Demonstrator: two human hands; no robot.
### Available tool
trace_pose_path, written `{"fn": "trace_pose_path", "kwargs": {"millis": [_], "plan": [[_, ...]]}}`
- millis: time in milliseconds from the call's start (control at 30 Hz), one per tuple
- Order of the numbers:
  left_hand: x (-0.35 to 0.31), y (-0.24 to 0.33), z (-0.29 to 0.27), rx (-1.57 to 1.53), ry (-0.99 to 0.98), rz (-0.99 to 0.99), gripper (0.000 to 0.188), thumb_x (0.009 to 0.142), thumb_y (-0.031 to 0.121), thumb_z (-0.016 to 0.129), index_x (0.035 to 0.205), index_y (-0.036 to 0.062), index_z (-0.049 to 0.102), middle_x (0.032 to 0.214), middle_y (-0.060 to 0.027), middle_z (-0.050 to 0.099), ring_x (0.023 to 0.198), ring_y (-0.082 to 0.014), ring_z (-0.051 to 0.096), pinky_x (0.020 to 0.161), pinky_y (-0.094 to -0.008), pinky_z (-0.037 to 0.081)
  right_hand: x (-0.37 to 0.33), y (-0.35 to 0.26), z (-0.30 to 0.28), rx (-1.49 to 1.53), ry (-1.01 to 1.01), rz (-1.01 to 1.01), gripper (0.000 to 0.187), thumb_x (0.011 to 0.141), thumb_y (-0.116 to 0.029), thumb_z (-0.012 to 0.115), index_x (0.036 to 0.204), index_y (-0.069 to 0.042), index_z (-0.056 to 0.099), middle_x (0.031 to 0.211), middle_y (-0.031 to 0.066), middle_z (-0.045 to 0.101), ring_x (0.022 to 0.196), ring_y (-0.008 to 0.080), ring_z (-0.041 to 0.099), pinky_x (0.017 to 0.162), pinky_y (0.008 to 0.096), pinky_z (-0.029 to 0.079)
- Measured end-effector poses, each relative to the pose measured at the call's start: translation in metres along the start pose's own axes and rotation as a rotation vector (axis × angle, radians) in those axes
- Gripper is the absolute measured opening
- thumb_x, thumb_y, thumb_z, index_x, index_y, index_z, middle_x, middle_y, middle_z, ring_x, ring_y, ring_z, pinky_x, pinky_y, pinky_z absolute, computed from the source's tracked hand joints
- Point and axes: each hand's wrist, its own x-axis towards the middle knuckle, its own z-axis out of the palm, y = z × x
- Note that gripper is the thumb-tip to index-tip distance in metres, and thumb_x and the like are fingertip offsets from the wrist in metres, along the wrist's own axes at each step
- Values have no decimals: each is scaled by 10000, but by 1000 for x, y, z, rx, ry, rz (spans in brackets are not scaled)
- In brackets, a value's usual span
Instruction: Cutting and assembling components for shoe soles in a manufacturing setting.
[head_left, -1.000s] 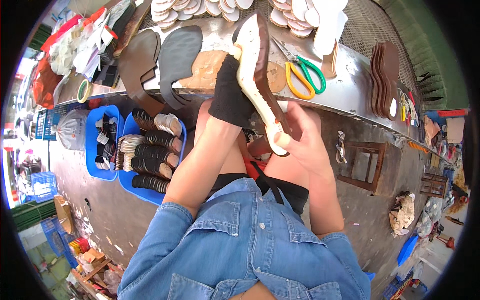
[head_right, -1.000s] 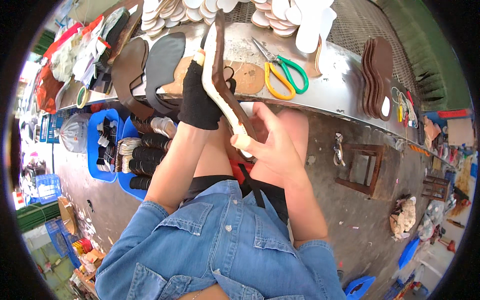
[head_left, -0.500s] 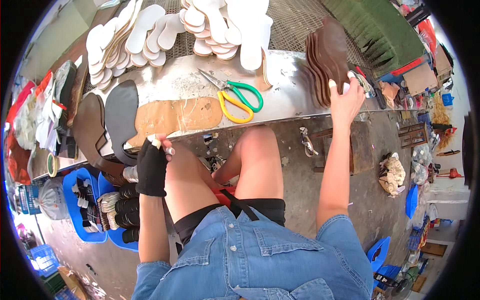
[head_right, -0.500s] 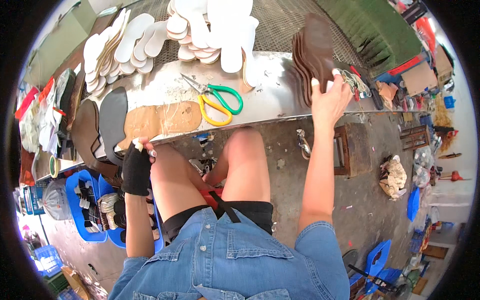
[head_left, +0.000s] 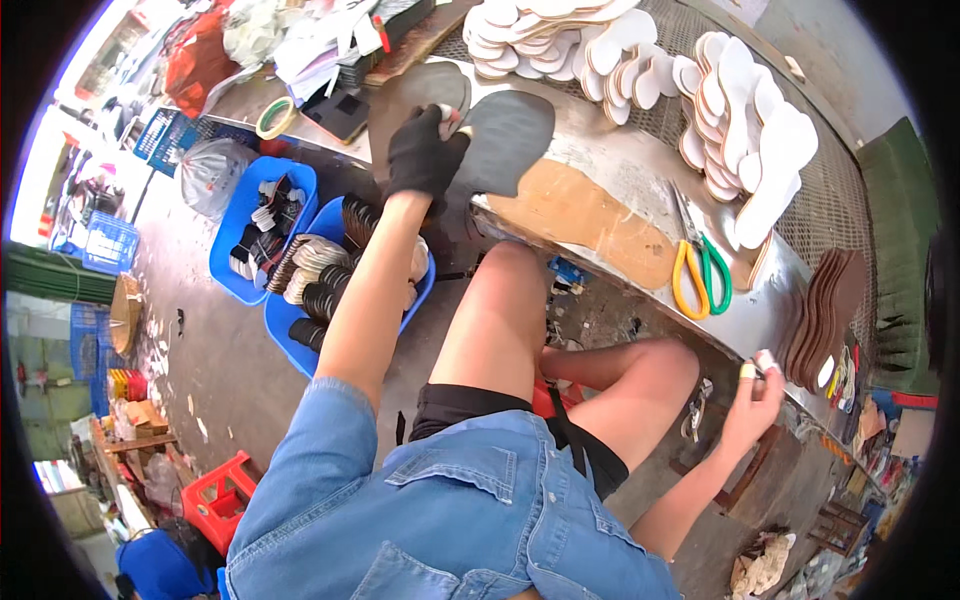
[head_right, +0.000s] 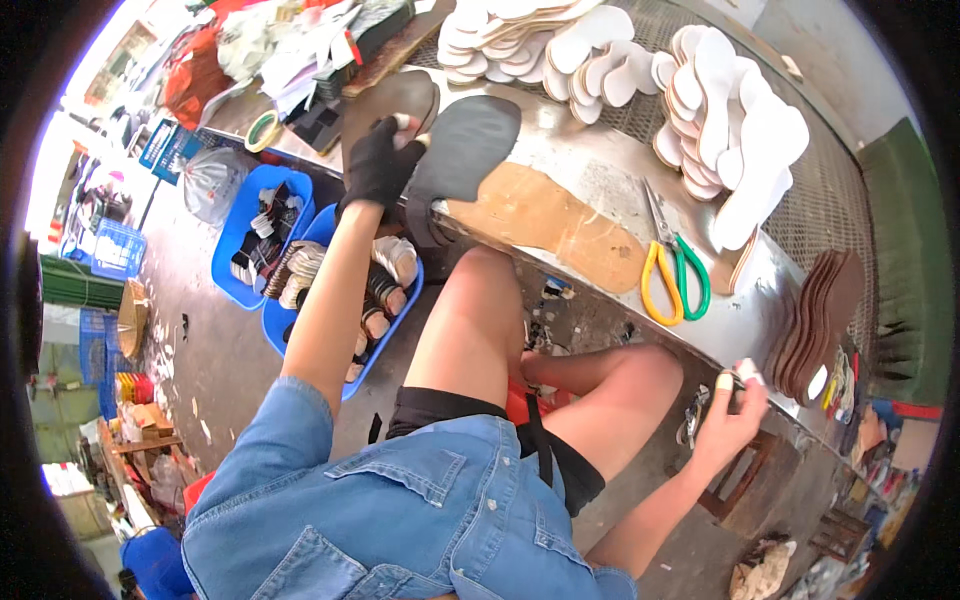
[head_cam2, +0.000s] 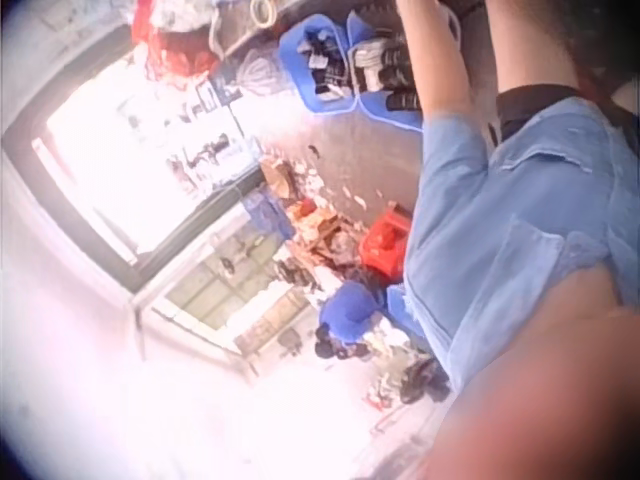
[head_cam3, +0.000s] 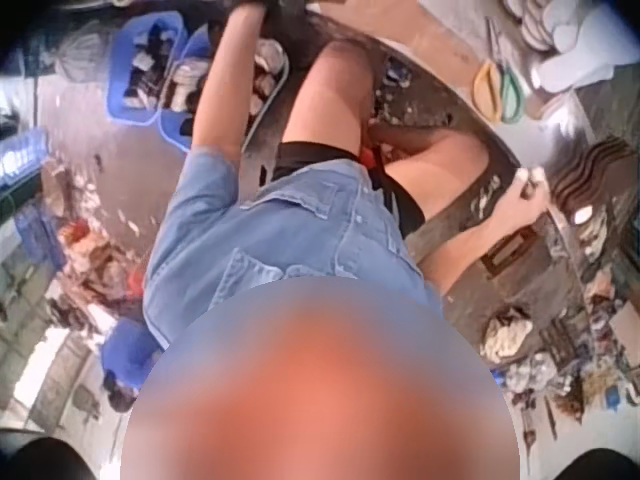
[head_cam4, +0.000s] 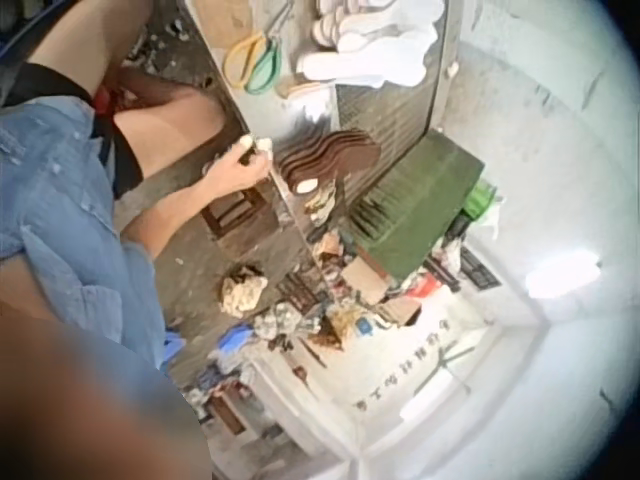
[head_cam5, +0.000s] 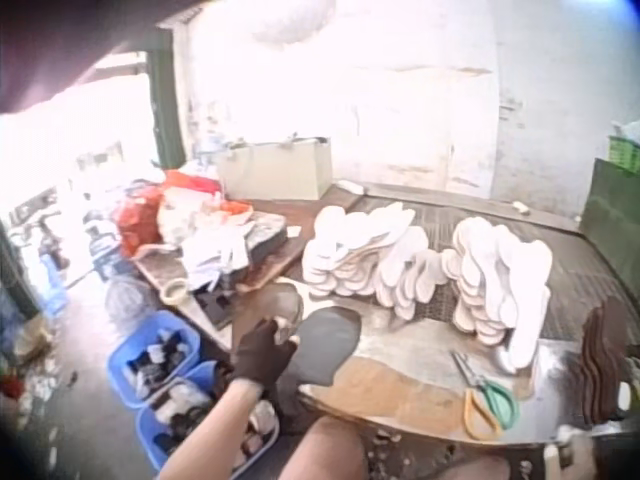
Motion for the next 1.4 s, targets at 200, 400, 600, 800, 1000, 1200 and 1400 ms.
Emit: {"fn": "trace_pose_path", "kwargs": {"millis": [200, 400, 600, 800, 1000, 1200, 1400], "plan": [[44, -11, 54, 348, -81, 53, 439, 670, 407, 701, 910, 49, 617, 895, -177, 613, 859, -331, 604, 770, -400, 469, -39, -63, 45, 238, -266, -171, 193, 776, -89, 641, 952, -14, 611, 992, 122, 574, 951, 265, 540, 850, 346, 432], [61, -2, 59, 298, -273, -118, 445, 627, 400, 721, 909, 68, 631, 909, -186, 622, 892, -332, 597, 770, -398, 466, -54, -92, 57, 275, -398, -225, 202, 750, -110, 653, 929, -22, 627, 953, 110, 578, 935, 286, 532, 825, 358, 429], [30, 45, 13, -454, -411, 5, 306, 678, 262, 736, 834, 46, 585, 768, -72, 602, 734, -181, 590, 657, -309, 481, -47, -87, 63, 439, -429, -118, 283, 736, -109, 671, 992, -9, 603, 985, 118, 584, 961, 277, 538, 833, 347, 430], [-69, 164, -33, -831, -619, 129, 489, 672, 28, 735, 1114, 31, 527, 888, -38, 601, 817, -116, 556, 707, -272, 460, -7, -145, 52, 1412, -460, 135, 643, 721, -16, 698, 1282, 13, 383, 1225, 116, 482, 1113, 177, 489, 919, 318, 413], [-101, 145, 10, -1178, -966, -412, 308, 819, 65, 620, 1122, 36, 572, 1011, -25, 599, 946, -106, 536, 830, -260, 426, 17, -119, 49, 1266, -756, 142, 505, 738, 33, 662, 1199, -5, 460, 1022, 58, 584, 922, 128, 564, 810, 281, 464], [-111, 156, 18, -1350, -849, -514, 486, 792, 24, 636, 1254, 38, 484, 1046, -48, 600, 938, -114, 560, 818, -267, 453, 125, -62, 84, 401, -24, -23, 527, 690, -102, 703, 1159, 8, 489, 1037, 131, 553, 979, 225, 552, 863, 356, 436], [-125, 150, 20, -1292, -971, -653, 225, 834, 116, 617, 1035, 15, 625, 923, -31, 626, 859, -121, 570, 747, -248, 460, 186, -66, 122, -242, 142, -127, 630, 611, -185, 740, 1165, -33, 481, 1094, 194, 466, 1028, 367, 468, 866, 457, 407]]}}
